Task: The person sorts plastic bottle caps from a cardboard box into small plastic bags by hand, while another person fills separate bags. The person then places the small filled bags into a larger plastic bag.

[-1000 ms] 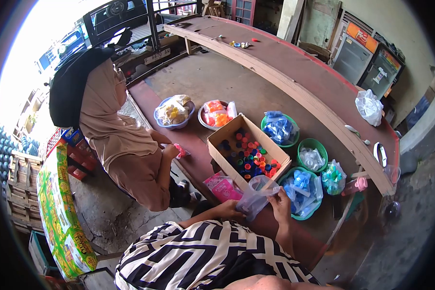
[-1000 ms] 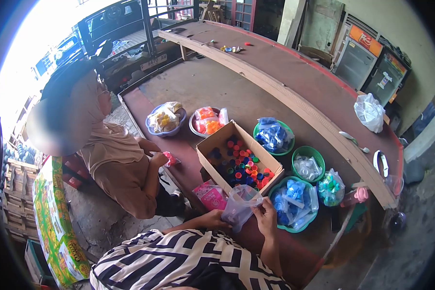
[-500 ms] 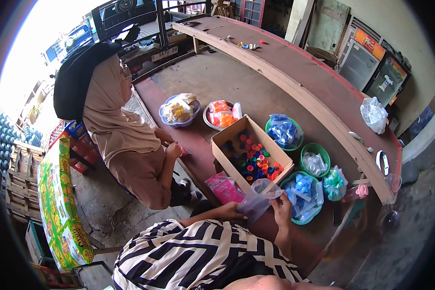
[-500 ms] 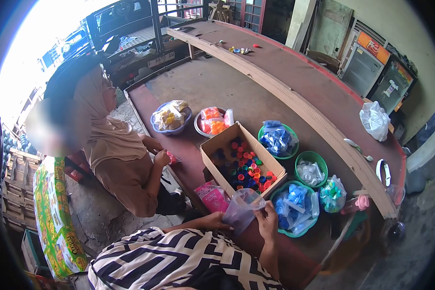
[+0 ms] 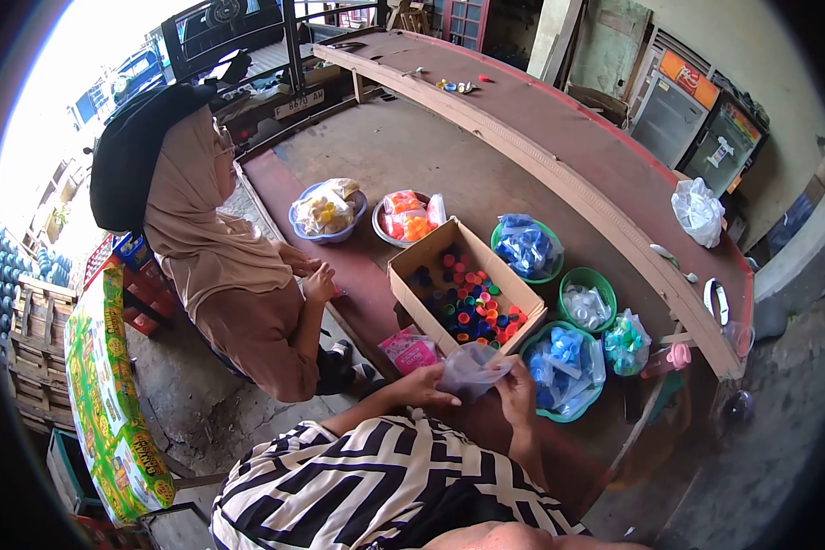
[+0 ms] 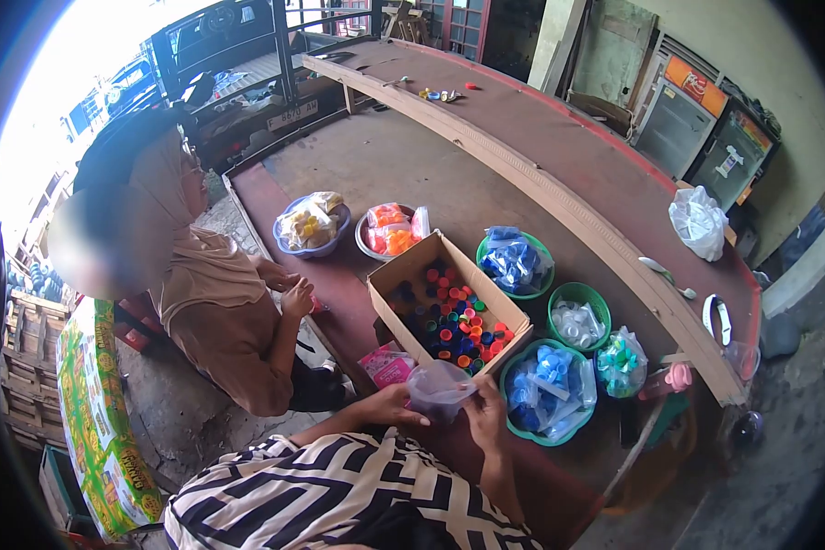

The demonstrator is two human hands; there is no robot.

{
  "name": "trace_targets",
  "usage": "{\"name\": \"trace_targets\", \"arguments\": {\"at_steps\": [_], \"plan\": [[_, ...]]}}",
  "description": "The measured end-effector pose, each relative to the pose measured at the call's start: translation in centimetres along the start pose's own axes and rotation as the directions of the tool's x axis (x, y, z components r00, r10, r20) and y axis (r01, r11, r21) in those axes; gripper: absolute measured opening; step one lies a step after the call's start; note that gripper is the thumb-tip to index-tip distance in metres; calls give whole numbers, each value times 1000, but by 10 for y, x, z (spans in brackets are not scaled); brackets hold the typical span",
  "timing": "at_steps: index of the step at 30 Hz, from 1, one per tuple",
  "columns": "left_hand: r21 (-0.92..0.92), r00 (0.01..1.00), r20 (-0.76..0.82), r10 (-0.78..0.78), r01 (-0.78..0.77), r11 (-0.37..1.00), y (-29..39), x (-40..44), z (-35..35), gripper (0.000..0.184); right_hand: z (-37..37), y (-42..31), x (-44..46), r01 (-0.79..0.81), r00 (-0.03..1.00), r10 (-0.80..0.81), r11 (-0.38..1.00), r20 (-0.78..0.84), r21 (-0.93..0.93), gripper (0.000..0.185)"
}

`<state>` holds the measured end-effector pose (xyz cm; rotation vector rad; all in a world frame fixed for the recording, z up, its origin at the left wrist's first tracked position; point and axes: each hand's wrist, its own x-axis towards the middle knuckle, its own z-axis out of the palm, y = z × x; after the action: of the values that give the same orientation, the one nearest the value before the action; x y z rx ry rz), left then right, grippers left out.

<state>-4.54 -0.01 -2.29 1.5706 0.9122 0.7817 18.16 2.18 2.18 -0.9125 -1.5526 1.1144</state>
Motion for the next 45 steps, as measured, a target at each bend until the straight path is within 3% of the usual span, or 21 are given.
{"name": "trace_targets", "arguments": {"at_steps": [1,2,4,5,10,12,16,18,21,22,24,27,32,34,38,40,41,43,45], "plan": [[-115,998,-36,50,-54,992,23,0,-5,64,5,-5,1,-16,999,18,998,45,-65,9],[-114,998,-37,52,-56,992,24,-1,-9,64,9,-9,2,-28,995,40,991,89,-129,8],[39,952,-303,51,-41,998,30,-7,-17,66,17,-8,6,22,994,-4,987,112,-159,9],[120,939,-330,101,-64,991,34,-7,-25,64,20,-11,8,46,992,-27,986,121,-161,10],[134,912,-395,111,-62,989,82,-14,-35,51,29,-21,12,41,991,-18,985,131,-170,11],[302,892,-420,167,-36,953,82,-14,-33,41,29,-18,10,49,991,-25,982,133,-181,12],[296,839,-489,237,-96,951,80,-10,-23,28,29,-14,6,34,990,-6,979,138,-202,13],[-28,836,-547,-28,15,1000,87,-10,-18,19,27,-15,5,38,990,-9,978,138,-205,14],[-102,803,-596,-9,-64,993,81,-6,-16,19,23,-10,2,44,991,-16,976,133,-213,15],[-103,804,-595,-8,-66,993,81,-5,-18,19,21,-8,1,48,992,-20,975,128,-219,15],[330,776,-553,303,-131,935,83,-4,-22,16,18,-11,0,37,992,-8,971,124,-235,16],[388,835,-440,330,-155,909,80,-5,-24,11,14,-13,0,28,992,5,967,126,-255,17],[377,882,-361,302,-159,913,83,0,-19,22,12,-7,-1,-36,994,61,964,88,-265,22],[346,907,-333,256,-135,928,84,4,-17,30,16,-15,5,24,997,-2,958,79,-284,25],[401,916,-289,278,-148,904,92,12,-26,39,24,-31,17,93,996,-89,908,29,-408,15],[389,907,-314,282,-148,909,91,20,-32,39,22,-37,23,13,1000,-17,932,-8,-361,12],[383,910,-309,277,-148,912,94,23,-37,39,21,-41,27,46,998,-58,926,-19,-375,12],[287,938,-333,95,5,958,106,24,-43,38,18,-41,32,65,995,-89,934,-54,-353,11],[276,940,-327,96,-2,961,100,27,-47,38,15,-54,35,61,995,-85,936,-56,-347,10]]}}
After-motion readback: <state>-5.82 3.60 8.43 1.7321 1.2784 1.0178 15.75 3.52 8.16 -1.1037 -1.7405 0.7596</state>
